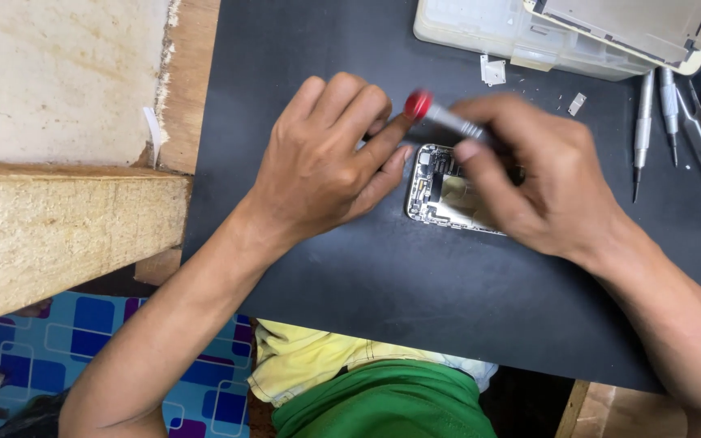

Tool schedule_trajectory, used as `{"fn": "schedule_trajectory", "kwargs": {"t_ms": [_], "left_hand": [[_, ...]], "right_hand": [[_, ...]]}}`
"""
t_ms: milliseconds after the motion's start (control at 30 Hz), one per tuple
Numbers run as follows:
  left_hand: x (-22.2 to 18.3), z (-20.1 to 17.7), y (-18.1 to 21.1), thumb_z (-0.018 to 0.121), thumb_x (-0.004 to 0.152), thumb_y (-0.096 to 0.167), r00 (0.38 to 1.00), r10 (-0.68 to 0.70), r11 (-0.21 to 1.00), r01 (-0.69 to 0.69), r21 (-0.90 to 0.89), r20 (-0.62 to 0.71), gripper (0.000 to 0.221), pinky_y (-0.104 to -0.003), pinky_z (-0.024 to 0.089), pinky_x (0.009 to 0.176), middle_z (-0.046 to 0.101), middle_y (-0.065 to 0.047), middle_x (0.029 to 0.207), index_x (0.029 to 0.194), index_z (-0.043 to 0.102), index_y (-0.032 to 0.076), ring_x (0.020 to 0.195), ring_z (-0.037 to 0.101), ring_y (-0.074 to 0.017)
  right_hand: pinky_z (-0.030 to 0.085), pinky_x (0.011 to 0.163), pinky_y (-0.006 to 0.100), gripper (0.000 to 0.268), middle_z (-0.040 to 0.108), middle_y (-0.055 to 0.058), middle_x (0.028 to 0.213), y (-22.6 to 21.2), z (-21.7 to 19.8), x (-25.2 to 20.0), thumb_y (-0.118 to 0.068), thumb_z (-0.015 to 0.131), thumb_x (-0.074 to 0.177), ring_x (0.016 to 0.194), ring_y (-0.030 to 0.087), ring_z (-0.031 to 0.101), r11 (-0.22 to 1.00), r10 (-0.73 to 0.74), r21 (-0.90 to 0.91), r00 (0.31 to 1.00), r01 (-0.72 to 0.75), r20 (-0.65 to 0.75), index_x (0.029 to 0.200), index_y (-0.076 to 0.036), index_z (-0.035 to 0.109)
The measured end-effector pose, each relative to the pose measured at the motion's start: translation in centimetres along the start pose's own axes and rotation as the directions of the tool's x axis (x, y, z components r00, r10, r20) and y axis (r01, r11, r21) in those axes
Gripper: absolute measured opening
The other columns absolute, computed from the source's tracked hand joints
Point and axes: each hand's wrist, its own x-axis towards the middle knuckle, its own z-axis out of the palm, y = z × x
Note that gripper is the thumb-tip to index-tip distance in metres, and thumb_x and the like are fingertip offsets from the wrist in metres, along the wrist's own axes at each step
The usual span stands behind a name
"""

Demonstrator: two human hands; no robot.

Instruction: A person uses a precision screwdriver to work on the internal circuitry and chassis of a mobile phone.

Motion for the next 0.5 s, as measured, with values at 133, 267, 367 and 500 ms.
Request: {"fn": "schedule_trajectory", "kwargs": {"t_ms": [133, 267, 367, 500], "left_hand": [[-0.2, -0.2, -0.4, 0.072, 0.097, 0.009, 0.999, 0.002, 0.998, -0.005, -0.057, -0.054, 0.015, -0.04, 0.033, 0.067, 0.05, -0.01, 0.094, 0.108, 0.072, -0.002, 0.084, 0.049, -0.0277], [-0.2, -0.2, -0.3, 0.065, 0.098, 0.0, 0.992, -0.061, 0.997, 0.055, -0.056, -0.107, 0.008, -0.039, 0.033, 0.066, 0.048, -0.009, 0.091, 0.103, 0.071, 0.0, 0.081, 0.048, -0.0272], [-0.2, 0.0, -0.3, 0.066, 0.098, -0.002, 0.991, -0.068, 0.995, 0.06, -0.075, -0.113, 0.006, -0.039, 0.033, 0.066, 0.048, -0.009, 0.09, 0.102, 0.071, 0.001, 0.081, 0.047, -0.0267], [-0.2, 0.1, -0.3, 0.066, 0.1, -0.002, 0.991, -0.063, 0.996, 0.054, -0.078, -0.121, 0.005, -0.038, 0.032, 0.065, 0.047, -0.008, 0.089, 0.1, 0.07, 0.001, 0.079, 0.045, -0.026]], "right_hand": [[0.044, 0.054, 0.034, 0.02, 0.064, 0.011, 0.084, 0.0, 0.5, 0.4, -0.008, 0.072, 0.101, 0.06, 0.019, 0.053, 0.996, -0.046, -0.066, 0.993, 0.053, 0.105, 0.116, 0.004, 0.069], [0.043, 0.055, 0.034, 0.014, 0.064, 0.009, 0.079, 0.1, 0.5, 0.5, -0.003, 0.072, 0.101, 0.058, 0.019, 0.053, 0.989, -0.099, -0.092, 0.987, 0.111, 0.128, 0.113, 0.004, 0.071], [0.042, 0.054, 0.033, 0.013, 0.065, 0.009, 0.081, 0.4, 0.7, 0.3, -0.003, 0.072, 0.102, 0.057, 0.019, 0.053, 0.985, -0.096, -0.13, 0.988, 0.112, 0.12, 0.114, 0.001, 0.071], [0.042, 0.054, 0.035, 0.011, 0.065, 0.008, 0.08, 1.0, 0.8, 0.1, -0.003, 0.07, 0.103, 0.058, 0.02, 0.053, 0.971, -0.146, -0.175, 0.984, 0.163, 0.105, 0.114, 0.001, 0.071]]}}
